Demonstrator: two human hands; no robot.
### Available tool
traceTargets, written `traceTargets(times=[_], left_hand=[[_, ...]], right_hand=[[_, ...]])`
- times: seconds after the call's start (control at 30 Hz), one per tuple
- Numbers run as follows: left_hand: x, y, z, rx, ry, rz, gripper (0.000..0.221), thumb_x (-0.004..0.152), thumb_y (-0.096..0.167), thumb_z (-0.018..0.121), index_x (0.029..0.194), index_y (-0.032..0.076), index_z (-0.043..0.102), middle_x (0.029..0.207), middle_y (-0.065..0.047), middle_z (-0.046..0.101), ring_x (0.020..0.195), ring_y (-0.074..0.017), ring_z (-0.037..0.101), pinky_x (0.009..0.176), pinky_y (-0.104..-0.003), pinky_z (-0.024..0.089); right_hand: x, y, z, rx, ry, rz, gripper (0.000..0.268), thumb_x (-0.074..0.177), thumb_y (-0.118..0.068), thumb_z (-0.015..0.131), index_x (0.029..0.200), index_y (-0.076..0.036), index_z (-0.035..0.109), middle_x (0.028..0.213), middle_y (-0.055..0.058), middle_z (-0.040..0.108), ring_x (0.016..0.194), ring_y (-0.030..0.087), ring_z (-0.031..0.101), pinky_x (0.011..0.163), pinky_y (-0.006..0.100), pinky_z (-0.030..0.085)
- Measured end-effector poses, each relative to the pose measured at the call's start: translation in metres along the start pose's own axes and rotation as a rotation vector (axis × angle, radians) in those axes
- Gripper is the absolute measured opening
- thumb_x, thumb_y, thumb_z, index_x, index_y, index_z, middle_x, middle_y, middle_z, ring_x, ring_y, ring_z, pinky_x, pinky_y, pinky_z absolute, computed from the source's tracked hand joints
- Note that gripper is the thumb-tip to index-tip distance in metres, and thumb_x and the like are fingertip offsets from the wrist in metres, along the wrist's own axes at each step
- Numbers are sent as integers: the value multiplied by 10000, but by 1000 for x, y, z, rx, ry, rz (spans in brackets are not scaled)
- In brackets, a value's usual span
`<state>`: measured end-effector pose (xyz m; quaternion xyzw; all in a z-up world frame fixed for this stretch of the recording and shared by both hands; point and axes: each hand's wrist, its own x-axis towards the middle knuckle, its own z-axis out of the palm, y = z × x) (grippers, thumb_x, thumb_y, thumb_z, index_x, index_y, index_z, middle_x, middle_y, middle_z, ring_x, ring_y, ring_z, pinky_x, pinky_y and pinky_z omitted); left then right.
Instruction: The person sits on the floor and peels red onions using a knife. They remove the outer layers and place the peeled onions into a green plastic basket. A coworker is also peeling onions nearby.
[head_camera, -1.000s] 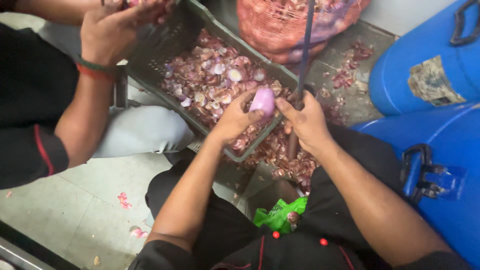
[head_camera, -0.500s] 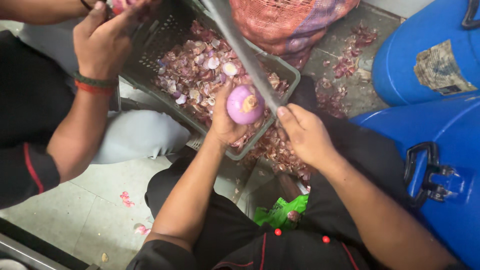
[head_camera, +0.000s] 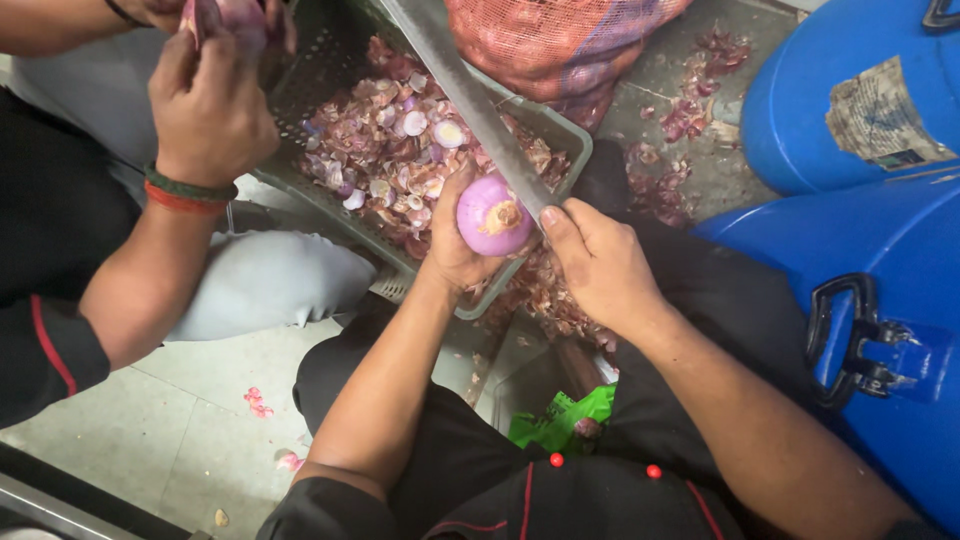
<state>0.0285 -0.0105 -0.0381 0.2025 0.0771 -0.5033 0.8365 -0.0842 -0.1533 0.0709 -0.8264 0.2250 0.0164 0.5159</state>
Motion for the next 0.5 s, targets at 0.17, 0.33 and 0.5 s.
traceTargets(times=[0.17, 0.33, 0.5], left_hand=[[-1, 8, 1, -40, -162, 84, 632, 1043, 588, 476, 1333, 39, 596, 1196, -166, 695, 1072, -313, 697, 902, -476, 560], [0, 19, 2, 37, -176, 248, 586, 1050, 538, 466, 1227, -4, 600, 1086, -167, 689, 1014, -311, 685, 962, -508, 573], [4, -7, 2, 98, -207, 158, 596, 1066, 542, 429, 1227, -7, 595, 1073, -175, 680, 991, -302, 667, 899, -431, 550]], right_hand=[[-4, 3, 3, -39, -30, -77, 358, 1058, -338, 517, 913, -22, 601, 642, 161, 616, 598, 306, 671, 570, 427, 501], [-9, 1, 6, -94, -52, -132, 312, 1050, -315, 523, 943, -33, 602, 696, 204, 627, 685, 406, 683, 574, 470, 492], [-9, 1, 10, -112, -80, -124, 291, 1037, -310, 533, 966, -44, 625, 684, 217, 616, 693, 427, 675, 566, 477, 488]])
